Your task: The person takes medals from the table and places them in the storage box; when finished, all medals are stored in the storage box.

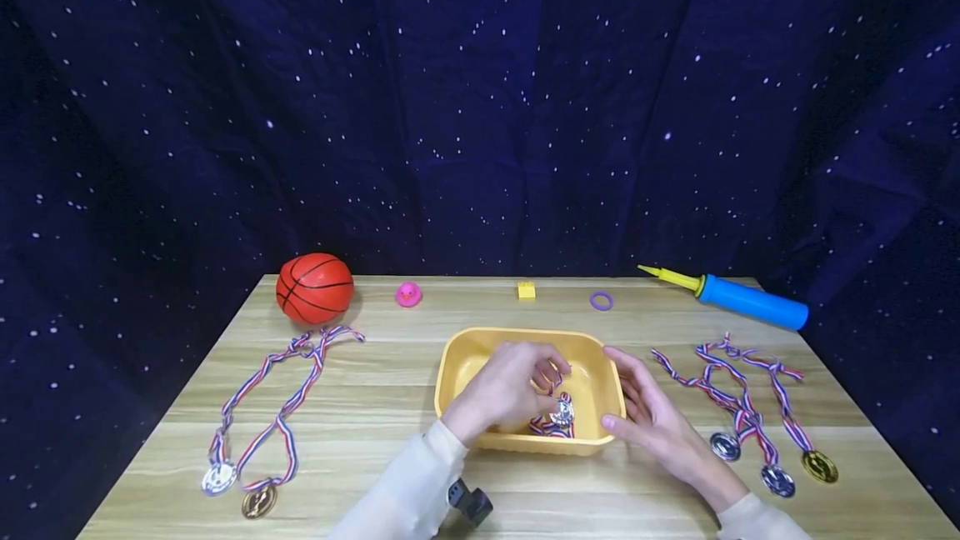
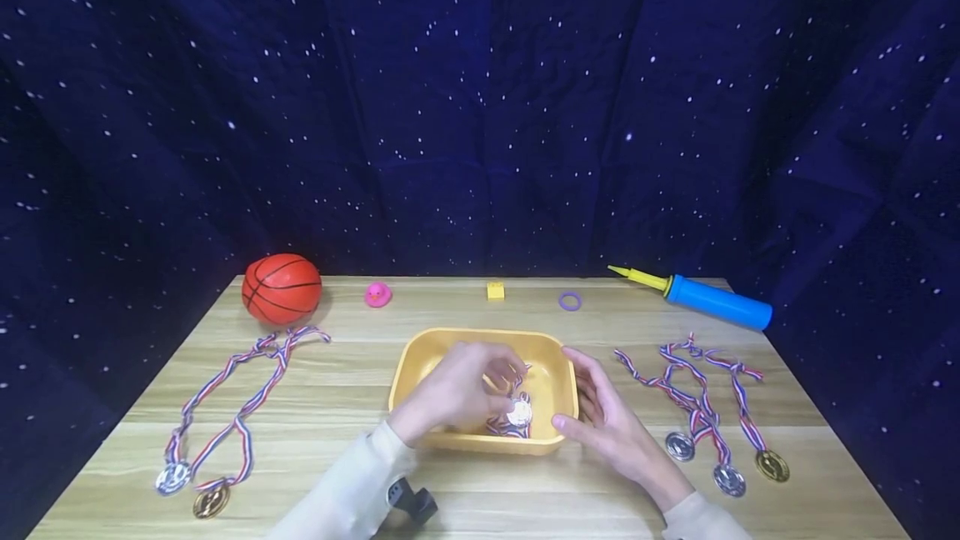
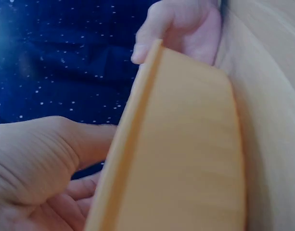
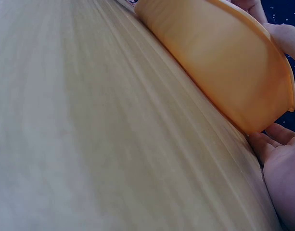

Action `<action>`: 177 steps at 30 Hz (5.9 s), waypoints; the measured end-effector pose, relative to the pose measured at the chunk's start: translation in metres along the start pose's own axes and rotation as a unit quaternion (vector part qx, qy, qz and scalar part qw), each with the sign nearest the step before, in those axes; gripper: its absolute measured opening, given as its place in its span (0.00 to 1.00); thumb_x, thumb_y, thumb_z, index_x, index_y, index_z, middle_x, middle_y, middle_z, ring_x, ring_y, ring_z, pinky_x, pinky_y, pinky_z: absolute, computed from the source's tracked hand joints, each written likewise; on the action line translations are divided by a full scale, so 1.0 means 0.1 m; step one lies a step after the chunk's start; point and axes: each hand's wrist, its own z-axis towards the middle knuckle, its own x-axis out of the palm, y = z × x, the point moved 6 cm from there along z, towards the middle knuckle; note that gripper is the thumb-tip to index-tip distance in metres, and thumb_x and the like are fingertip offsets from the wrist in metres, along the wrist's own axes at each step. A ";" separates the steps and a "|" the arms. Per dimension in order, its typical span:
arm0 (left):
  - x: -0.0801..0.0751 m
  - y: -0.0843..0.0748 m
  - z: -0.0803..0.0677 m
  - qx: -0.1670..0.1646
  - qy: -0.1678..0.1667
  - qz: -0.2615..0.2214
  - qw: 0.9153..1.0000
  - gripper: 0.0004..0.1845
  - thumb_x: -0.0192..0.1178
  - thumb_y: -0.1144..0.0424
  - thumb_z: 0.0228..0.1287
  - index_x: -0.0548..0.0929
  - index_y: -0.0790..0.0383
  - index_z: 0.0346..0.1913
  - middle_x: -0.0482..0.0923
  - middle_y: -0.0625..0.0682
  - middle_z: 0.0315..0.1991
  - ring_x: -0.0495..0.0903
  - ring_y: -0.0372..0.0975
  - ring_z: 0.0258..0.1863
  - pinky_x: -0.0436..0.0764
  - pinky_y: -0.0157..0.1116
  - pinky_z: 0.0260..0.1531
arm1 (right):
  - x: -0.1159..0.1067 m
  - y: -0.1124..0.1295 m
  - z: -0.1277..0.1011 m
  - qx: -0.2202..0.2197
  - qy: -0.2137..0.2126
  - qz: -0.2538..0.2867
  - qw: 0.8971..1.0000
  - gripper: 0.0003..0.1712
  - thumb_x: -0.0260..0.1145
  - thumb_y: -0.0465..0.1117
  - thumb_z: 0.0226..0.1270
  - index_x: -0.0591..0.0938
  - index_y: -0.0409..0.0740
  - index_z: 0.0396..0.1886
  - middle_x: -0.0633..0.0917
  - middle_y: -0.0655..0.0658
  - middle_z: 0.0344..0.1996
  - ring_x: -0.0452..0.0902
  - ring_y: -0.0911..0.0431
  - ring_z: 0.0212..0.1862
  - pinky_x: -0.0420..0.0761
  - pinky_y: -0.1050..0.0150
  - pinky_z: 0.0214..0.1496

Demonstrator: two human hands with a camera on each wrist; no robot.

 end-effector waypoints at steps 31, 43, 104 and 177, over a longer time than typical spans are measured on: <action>-1.72 0.04 -0.98 0.130 -0.242 0.002 0.962 0.52 0.90 0.61 0.51 0.77 0.44 0.80 0.74 0.41 0.78 0.79 0.41 0.72 0.82 0.45 0.72 | -0.01 -0.01 -0.01 -0.008 0.000 0.005 1.000 0.50 0.69 0.25 0.75 0.55 0.38 0.90 0.63 0.23 0.82 0.71 0.55 0.80 0.71 0.70 0.80; -1.87 0.39 -1.52 0.165 -0.258 -0.091 0.948 0.53 0.84 0.85 0.45 0.76 0.66 0.78 0.74 0.58 0.78 0.76 0.47 0.77 0.75 0.37 0.78 | -0.02 -0.02 -0.01 -0.004 0.001 0.007 1.000 0.51 0.69 0.26 0.75 0.55 0.39 0.90 0.63 0.24 0.82 0.70 0.54 0.80 0.70 0.71 0.80; -1.34 1.98 -3.22 0.058 -0.176 -0.051 0.981 0.32 0.85 0.86 0.41 0.90 0.68 0.54 0.90 0.50 0.54 0.89 0.30 0.53 0.91 0.29 0.47 | -0.04 -0.04 0.00 0.013 -0.004 -0.004 1.000 0.50 0.70 0.28 0.75 0.57 0.43 0.90 0.64 0.28 0.82 0.69 0.46 0.81 0.71 0.70 0.81; -1.61 1.15 -2.15 -0.047 -0.275 -0.132 0.951 0.22 0.77 0.78 0.65 0.88 0.73 0.61 0.95 0.55 0.40 0.96 0.41 0.36 0.94 0.39 0.38 | -0.05 -0.02 0.02 0.013 -0.005 -0.001 1.000 0.50 0.70 0.28 0.75 0.57 0.43 0.90 0.65 0.28 0.82 0.69 0.52 0.81 0.70 0.71 0.80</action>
